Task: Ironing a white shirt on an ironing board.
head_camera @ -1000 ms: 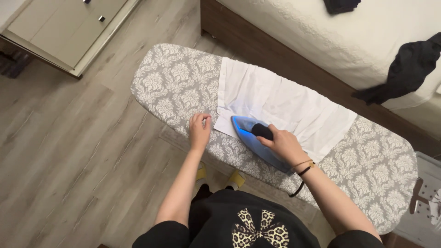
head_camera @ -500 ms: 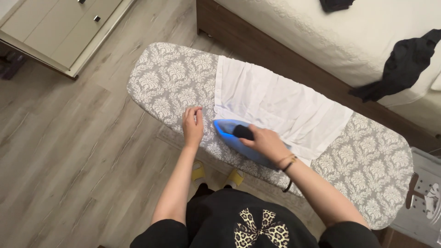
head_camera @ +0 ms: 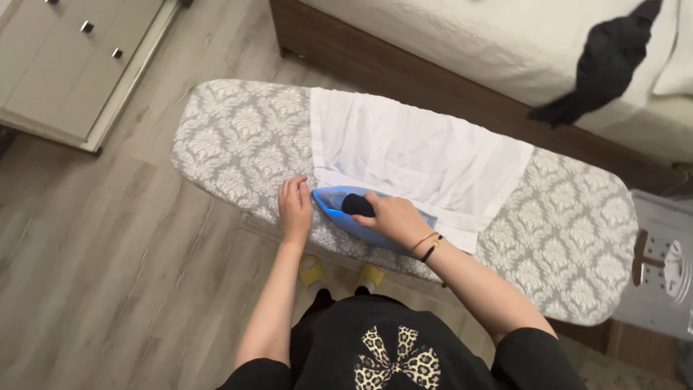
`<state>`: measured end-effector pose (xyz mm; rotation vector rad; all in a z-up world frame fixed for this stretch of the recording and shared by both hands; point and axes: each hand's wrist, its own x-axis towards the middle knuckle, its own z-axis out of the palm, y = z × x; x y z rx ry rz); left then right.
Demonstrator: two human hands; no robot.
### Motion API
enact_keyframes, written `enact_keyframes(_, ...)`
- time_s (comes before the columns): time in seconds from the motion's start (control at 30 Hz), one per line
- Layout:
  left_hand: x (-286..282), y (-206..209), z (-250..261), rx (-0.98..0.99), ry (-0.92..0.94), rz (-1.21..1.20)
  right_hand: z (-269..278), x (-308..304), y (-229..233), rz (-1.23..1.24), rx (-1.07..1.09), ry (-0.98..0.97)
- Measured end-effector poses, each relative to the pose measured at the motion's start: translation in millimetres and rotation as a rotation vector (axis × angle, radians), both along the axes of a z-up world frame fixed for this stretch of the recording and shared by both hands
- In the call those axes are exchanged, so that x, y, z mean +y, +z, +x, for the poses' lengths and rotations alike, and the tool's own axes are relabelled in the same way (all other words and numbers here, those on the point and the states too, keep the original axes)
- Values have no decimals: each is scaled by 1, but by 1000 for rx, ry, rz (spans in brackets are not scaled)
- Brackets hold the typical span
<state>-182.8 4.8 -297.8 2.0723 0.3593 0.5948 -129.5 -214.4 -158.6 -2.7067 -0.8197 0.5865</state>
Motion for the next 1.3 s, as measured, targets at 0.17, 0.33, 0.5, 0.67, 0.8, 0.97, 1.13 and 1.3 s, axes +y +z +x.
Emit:
enact_keyframes(0.17,-33,6,4,52,-124,101,11,-59,-3,3,-1,-98)
enact_keyframes(0.33,-49,16,1,59,-215,-15,19,-70,-4,-39,-13,-190)
enact_keyframes(0.5,-54,11,7,61,-182,69,-1,-56,-11,101,-13,-141)
enact_keyframes(0.67,-81,-3,7,38,-279,164,-23,-94,-3,6,-40,-140)
enact_keyframes(0.8,-108,-19,12,84,-439,321,-15,-153,3,39,-22,-268)
enact_keyframes(0.97,-120,-22,6,105,-549,524,-7,-235,2,-106,-22,-304)
enact_keyframes(1.13,-113,-23,4,135,-568,536,1,-232,6,-143,-54,-244)
enact_keyframes(1.3,-111,-25,7,140,-594,575,-9,-209,-2,-83,-43,-91)
